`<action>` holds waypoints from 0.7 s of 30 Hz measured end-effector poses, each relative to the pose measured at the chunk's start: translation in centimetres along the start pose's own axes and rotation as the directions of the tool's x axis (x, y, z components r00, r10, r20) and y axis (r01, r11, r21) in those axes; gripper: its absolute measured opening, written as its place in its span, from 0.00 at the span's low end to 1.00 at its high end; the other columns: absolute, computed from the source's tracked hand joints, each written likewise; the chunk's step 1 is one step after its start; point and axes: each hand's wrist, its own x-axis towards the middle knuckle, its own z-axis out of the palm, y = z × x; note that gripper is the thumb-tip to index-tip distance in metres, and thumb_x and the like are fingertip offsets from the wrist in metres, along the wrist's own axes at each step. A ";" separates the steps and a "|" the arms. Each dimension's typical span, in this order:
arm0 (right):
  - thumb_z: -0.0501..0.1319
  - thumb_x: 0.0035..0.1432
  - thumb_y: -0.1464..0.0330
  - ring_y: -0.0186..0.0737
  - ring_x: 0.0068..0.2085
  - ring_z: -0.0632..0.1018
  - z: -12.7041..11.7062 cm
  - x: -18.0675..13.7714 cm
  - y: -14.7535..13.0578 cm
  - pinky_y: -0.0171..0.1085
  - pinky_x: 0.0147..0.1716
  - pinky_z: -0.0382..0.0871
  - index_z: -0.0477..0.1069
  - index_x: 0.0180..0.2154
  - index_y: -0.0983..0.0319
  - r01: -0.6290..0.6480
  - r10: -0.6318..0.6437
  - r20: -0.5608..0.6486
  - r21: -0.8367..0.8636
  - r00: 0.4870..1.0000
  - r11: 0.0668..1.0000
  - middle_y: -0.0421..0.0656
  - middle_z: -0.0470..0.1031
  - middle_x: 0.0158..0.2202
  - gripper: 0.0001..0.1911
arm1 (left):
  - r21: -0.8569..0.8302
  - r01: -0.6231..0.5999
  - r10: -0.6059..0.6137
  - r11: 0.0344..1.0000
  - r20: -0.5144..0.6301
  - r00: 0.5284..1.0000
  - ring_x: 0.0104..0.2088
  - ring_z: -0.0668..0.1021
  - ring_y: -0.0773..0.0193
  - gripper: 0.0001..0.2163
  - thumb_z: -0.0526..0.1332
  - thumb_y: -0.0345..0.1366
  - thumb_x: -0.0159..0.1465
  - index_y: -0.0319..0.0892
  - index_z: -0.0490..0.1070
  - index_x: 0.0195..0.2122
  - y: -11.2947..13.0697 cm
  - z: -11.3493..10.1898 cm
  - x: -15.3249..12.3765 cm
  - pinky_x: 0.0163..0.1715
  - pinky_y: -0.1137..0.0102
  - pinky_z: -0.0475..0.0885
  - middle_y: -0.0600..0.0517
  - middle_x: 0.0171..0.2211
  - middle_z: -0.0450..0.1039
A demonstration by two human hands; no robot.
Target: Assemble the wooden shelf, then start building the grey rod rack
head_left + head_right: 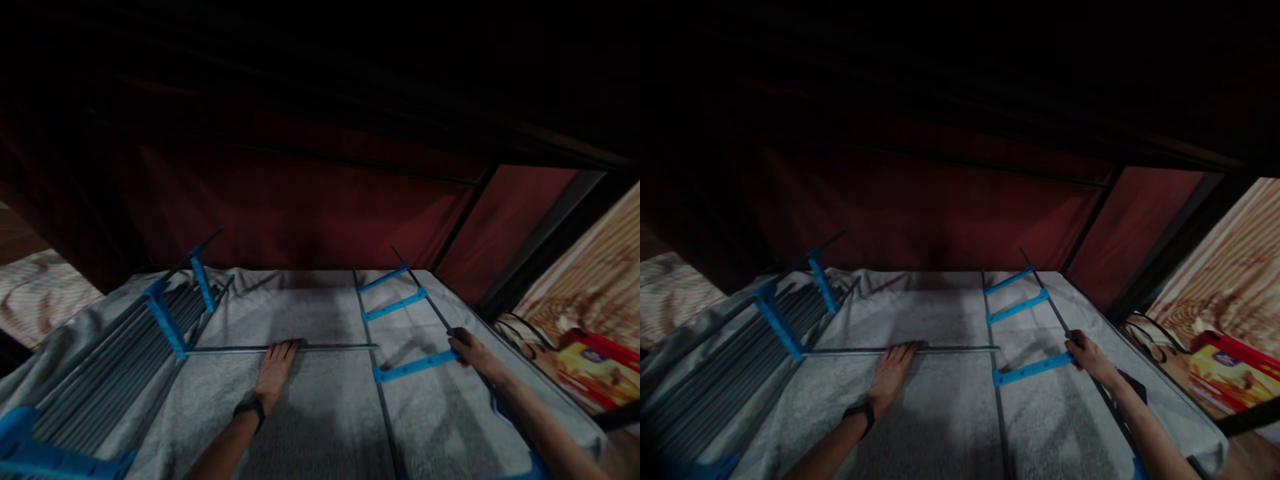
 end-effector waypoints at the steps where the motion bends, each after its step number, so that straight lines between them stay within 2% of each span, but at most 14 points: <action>1: 0.58 0.52 0.54 0.36 0.21 0.72 -0.3 -0.9 -0.9 0.35 0.19 0.66 0.64 0.41 0.60 0.017 -0.017 0.012 -0.010 1.000 1.000 0.35 0.67 0.22 0.19 | -0.001 -0.007 0.007 1.000 -0.006 1.000 0.56 0.72 0.58 0.28 0.45 0.20 0.66 0.45 0.65 0.64 0.0 0.0 0.0 0.61 0.58 0.62 0.47 0.56 0.72; 5: 0.58 0.52 0.53 0.36 0.21 0.71 -1.6 -4.5 -3.5 0.35 0.18 0.64 0.63 0.41 0.59 0.039 -0.035 0.087 -0.037 0.996 0.999 0.34 0.65 0.22 0.20 | -0.020 -0.034 0.034 0.999 -0.021 0.999 0.55 0.72 0.58 0.27 0.46 0.20 0.66 0.46 0.66 0.63 -0.2 -0.2 0.0 0.59 0.60 0.63 0.47 0.55 0.72; 9: 0.58 0.55 0.53 0.35 0.21 0.71 -2.6 -8.3 -4.9 0.34 0.18 0.64 0.63 0.42 0.58 0.047 -0.042 0.085 -0.066 0.996 0.997 0.33 0.65 0.22 0.18 | -0.037 -0.033 0.032 0.999 -0.027 0.999 0.53 0.73 0.57 0.26 0.47 0.21 0.66 0.45 0.66 0.62 0.0 -0.6 0.0 0.58 0.58 0.64 0.46 0.55 0.73; 14: 0.57 0.57 0.53 0.35 0.19 0.71 -2.1 -12.6 -5.9 0.35 0.18 0.66 0.63 0.44 0.57 0.028 -0.025 0.038 -0.076 0.999 0.997 0.32 0.64 0.22 0.18 | -0.068 -0.057 0.054 0.996 -0.056 0.997 0.54 0.72 0.56 0.28 0.46 0.19 0.64 0.44 0.67 0.62 0.0 -0.9 -0.2 0.57 0.58 0.64 0.46 0.54 0.73; 21: 0.59 0.56 0.51 0.37 0.22 0.72 -1.5 -14.8 -6.1 0.34 0.18 0.67 0.65 0.45 0.56 0.014 -0.014 0.022 -0.029 1.000 0.999 0.33 0.65 0.22 0.20 | -0.071 -0.079 0.075 0.994 -0.048 0.996 0.54 0.72 0.56 0.28 0.47 0.19 0.63 0.45 0.68 0.61 -0.4 -0.8 -0.6 0.57 0.58 0.64 0.46 0.53 0.73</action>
